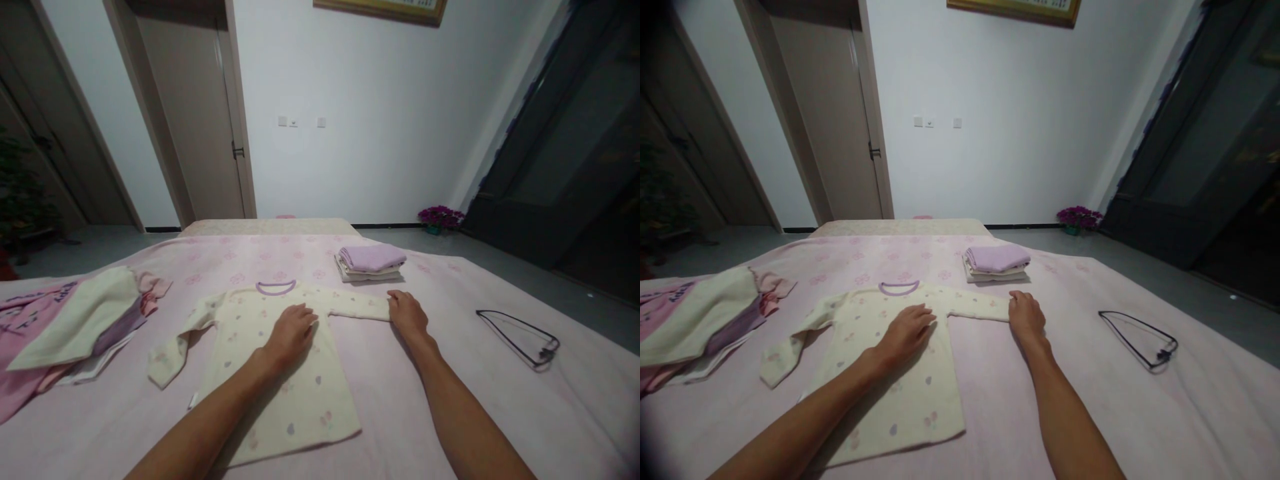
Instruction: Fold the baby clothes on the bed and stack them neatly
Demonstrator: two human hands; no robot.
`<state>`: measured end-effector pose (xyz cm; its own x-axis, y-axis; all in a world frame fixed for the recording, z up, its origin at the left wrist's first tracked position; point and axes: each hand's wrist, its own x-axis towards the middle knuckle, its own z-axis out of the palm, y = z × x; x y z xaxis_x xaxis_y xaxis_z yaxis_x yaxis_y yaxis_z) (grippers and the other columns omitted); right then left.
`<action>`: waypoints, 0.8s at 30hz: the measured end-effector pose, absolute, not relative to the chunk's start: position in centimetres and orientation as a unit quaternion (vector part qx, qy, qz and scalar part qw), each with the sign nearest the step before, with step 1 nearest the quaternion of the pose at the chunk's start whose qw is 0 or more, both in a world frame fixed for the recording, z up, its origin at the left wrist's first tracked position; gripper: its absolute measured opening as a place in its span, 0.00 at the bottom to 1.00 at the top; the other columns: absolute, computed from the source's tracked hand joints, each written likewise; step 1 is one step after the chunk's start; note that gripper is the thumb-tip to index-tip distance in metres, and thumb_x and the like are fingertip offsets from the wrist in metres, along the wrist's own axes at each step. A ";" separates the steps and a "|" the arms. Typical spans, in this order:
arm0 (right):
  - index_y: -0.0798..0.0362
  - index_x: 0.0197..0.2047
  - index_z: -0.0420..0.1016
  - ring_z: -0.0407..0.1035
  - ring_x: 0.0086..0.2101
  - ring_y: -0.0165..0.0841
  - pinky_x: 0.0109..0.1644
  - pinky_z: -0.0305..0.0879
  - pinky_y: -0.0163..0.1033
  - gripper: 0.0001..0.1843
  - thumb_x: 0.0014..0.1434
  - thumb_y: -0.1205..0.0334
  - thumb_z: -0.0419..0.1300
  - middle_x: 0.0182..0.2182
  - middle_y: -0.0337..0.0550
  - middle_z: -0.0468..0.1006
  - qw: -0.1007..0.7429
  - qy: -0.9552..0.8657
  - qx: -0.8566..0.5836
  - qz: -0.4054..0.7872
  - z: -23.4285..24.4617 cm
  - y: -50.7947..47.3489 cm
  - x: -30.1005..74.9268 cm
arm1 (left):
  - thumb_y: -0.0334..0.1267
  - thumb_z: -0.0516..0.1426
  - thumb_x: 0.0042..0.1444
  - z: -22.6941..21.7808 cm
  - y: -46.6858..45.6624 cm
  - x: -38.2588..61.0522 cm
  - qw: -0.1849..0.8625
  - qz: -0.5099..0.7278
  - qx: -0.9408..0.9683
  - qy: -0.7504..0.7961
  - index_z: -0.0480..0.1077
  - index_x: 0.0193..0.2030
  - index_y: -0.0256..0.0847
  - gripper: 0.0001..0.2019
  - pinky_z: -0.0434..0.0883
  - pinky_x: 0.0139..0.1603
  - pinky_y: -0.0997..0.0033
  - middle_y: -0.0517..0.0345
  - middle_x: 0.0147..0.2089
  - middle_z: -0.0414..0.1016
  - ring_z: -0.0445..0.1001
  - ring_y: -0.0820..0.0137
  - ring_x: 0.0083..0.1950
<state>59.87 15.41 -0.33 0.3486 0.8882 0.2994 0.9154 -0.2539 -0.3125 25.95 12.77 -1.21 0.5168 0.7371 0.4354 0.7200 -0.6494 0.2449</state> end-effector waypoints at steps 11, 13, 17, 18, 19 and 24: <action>0.47 0.58 0.74 0.64 0.51 0.45 0.49 0.62 0.45 0.21 0.65 0.53 0.52 0.51 0.50 0.72 0.190 -0.554 -0.810 -0.041 -2.0 15.3 61.5 | 0.45 0.52 0.64 -0.5 12.2 36.1 0.062 0.172 0.891 0.415 0.61 0.64 0.38 0.24 0.56 0.67 0.46 0.42 0.60 0.68 0.66 0.55 0.61; 0.47 0.57 0.74 0.65 0.50 0.45 0.49 0.63 0.45 0.20 0.65 0.55 0.52 0.51 0.50 0.73 0.197 -0.545 -0.814 -0.034 -1.9 15.2 61.8 | 0.47 0.53 0.63 -0.5 11.8 36.0 0.045 0.178 0.889 0.420 0.64 0.61 0.41 0.22 0.56 0.66 0.45 0.46 0.55 0.69 0.66 0.57 0.56; 0.49 0.56 0.75 0.66 0.50 0.45 0.54 0.60 0.48 0.20 0.64 0.62 0.51 0.50 0.51 0.75 0.231 -0.529 -0.811 -0.096 -1.5 15.2 61.4 | 0.46 0.53 0.63 -0.4 11.2 35.6 0.025 0.181 0.887 0.425 0.68 0.55 0.45 0.16 0.57 0.63 0.47 0.50 0.50 0.67 0.65 0.59 0.52; 0.50 0.57 0.74 0.65 0.52 0.45 0.57 0.59 0.49 0.21 0.64 0.63 0.50 0.52 0.52 0.75 0.250 -0.542 -0.794 -0.118 -1.4 15.3 60.9 | 0.46 0.53 0.62 -0.3 11.2 35.6 0.024 0.182 0.887 0.424 0.68 0.55 0.46 0.16 0.57 0.63 0.48 0.50 0.50 0.67 0.65 0.59 0.52; 0.51 0.58 0.73 0.64 0.54 0.44 0.60 0.57 0.50 0.21 0.65 0.63 0.49 0.54 0.51 0.74 0.269 -0.566 -0.768 -0.131 -1.4 15.5 60.2 | 0.46 0.53 0.62 -0.3 11.2 35.7 0.023 0.183 0.887 0.424 0.68 0.55 0.46 0.16 0.57 0.62 0.48 0.51 0.50 0.66 0.64 0.59 0.52; 0.54 0.68 0.62 0.53 0.66 0.38 0.70 0.47 0.48 0.29 0.70 0.56 0.39 0.67 0.48 0.62 0.228 -0.751 -0.619 -0.019 -2.7 16.3 55.7 | 0.43 0.54 0.62 -0.4 11.4 35.8 0.022 0.190 0.886 0.422 0.68 0.55 0.46 0.16 0.58 0.61 0.49 0.50 0.49 0.67 0.64 0.58 0.51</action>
